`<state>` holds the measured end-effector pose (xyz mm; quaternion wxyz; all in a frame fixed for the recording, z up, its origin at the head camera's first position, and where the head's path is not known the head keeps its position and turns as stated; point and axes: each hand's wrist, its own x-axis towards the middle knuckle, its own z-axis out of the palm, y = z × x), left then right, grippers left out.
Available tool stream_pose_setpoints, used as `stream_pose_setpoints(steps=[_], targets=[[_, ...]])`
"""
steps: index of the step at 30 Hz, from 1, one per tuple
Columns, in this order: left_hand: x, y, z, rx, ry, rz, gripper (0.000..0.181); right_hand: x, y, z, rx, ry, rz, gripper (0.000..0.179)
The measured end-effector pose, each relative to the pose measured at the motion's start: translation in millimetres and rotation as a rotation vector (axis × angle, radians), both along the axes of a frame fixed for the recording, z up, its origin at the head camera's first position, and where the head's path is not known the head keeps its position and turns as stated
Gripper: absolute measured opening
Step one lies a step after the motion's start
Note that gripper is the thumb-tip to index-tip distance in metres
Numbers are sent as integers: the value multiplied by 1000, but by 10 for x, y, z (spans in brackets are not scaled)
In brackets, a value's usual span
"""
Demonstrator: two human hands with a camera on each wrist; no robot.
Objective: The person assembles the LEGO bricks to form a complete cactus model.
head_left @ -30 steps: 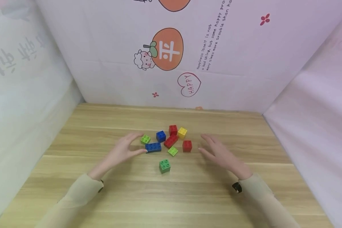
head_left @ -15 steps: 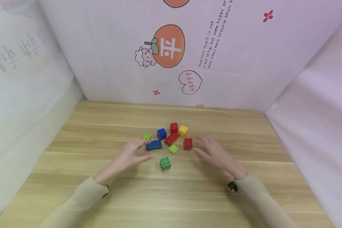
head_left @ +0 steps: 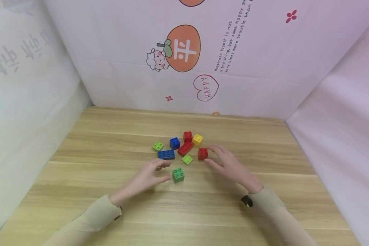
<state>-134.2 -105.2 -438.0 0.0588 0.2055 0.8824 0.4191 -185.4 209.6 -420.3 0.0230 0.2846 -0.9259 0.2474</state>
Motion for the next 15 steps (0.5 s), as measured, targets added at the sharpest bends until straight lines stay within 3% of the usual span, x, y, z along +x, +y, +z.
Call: stream_pose_setpoints(steps=[9, 15], targets=[[36, 116, -38, -8, -19, 0, 50, -13, -74, -9, -65, 36, 42, 44], [10, 167, -66, -61, -17, 15, 49, -6, -128, -11, -114, 48, 71, 39]])
